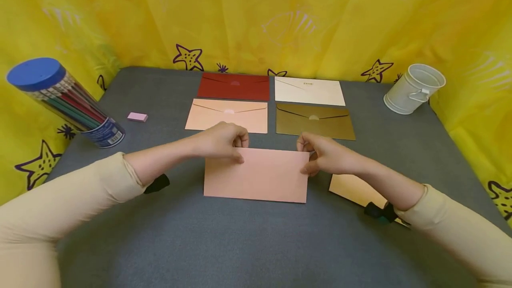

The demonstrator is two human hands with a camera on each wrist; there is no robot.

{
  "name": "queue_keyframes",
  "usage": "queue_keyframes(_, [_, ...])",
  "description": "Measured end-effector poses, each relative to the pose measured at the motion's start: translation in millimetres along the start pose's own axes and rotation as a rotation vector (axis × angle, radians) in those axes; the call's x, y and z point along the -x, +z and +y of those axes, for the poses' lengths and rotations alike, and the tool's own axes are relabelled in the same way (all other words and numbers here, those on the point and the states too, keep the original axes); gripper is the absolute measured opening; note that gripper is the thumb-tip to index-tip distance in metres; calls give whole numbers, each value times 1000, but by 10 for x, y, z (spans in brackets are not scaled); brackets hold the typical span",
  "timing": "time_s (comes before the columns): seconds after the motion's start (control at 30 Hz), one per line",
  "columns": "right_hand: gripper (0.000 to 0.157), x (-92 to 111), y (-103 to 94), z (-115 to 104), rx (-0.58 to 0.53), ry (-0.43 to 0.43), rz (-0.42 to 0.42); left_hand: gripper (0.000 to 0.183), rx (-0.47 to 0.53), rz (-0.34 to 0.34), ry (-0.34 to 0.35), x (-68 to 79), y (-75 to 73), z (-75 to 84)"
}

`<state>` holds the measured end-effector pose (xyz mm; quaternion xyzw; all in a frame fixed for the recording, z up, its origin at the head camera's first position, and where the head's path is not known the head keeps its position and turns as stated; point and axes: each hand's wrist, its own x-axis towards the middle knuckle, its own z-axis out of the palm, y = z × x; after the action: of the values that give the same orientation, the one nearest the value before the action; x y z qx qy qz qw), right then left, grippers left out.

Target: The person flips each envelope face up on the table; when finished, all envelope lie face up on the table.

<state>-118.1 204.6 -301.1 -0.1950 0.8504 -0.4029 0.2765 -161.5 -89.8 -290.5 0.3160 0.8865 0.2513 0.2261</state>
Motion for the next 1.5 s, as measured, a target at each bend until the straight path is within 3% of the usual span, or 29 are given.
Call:
queue_keyframes(0.2, [39, 17, -314, 29, -33, 38, 73, 23, 89, 104, -86, -63, -286, -250])
queue_keyframes(0.4, [38, 25, -603, 48, -61, 19, 156, 24, 439, 153, -172, -110, -457, -460])
queue_keyframes(0.5, [37, 18, -698, 45, -87, 34, 200, 23, 544, 175, -182, -111, -494, -524])
queue_keyframes(0.8, [26, -13, -763, 100, -151, 104, 323, 25, 579, 233, -169, -104, -499, -575])
queue_keyframes(0.97, [14, -12, -756, 123, -279, 94, 438, 23, 593, 295, -182, -109, -506, -593])
queue_keyframes(1.17, [3, -15, -738, 98, -527, 38, 457, 23, 684, 328, -167, -131, -493, -602])
queue_keyframes(1.37, [15, -17, -697, 59, -679, 11, 471, 8, 860, 335, -107, -136, -471, -634])
queue_keyframes(1.5, [20, -30, -678, 67, -699, -2, 475, 17, 887, 343, -109, -133, -463, -635])
